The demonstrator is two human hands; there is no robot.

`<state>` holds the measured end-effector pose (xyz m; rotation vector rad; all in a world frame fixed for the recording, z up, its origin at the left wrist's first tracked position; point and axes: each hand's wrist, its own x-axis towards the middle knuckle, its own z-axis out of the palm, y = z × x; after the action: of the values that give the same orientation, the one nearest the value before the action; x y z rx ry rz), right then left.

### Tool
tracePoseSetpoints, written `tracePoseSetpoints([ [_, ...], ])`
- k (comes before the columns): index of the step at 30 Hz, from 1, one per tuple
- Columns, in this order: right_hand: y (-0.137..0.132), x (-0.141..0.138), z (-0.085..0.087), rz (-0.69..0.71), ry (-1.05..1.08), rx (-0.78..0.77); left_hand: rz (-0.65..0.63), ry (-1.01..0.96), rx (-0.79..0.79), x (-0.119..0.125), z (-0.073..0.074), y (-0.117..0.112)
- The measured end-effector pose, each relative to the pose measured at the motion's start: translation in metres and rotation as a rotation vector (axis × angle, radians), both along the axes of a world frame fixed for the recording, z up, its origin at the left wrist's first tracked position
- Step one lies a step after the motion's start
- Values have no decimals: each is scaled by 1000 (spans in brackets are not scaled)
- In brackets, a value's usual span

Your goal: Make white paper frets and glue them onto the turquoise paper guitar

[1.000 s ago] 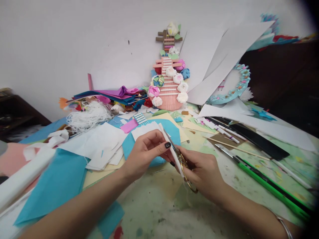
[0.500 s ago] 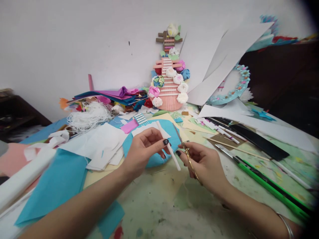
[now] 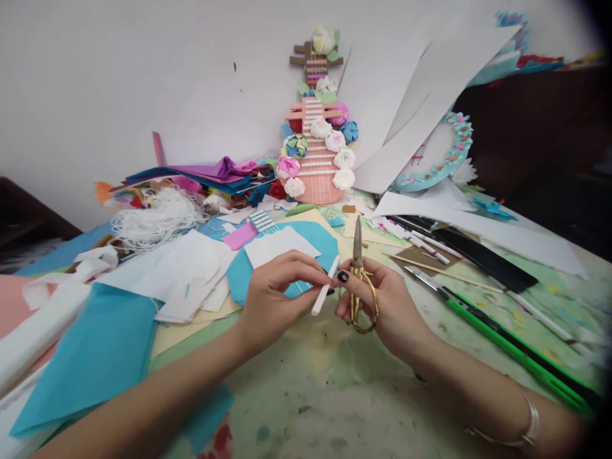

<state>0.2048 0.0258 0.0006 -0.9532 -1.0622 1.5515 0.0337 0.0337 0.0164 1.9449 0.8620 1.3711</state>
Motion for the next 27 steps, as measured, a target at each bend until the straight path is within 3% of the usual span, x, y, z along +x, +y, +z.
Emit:
tracePoseSetpoints([
  [4, 4, 2, -1, -27, 99, -85, -41, 190, 72, 2, -5, -5],
  [6, 5, 3, -1, -34, 100, -84, -99, 167, -4, 3, -6, -6],
  [11, 6, 5, 0, -69, 64, -1, -161, -112, -589, 4, -7, -1],
  [13, 5, 5, 1, -54, 35, 18, -174, -101, -775, 4, -8, 3],
  [15, 5, 5, 1, -37, 0, 27, -205, -68, -862, 4, -9, 5],
  [23, -1, 1, 5, 43, -72, 98, -303, 29, -861, 4, -6, 3],
  [27, -1, 4, 8, -38, -123, 175, -222, 69, -729, -2, 0, 9],
])
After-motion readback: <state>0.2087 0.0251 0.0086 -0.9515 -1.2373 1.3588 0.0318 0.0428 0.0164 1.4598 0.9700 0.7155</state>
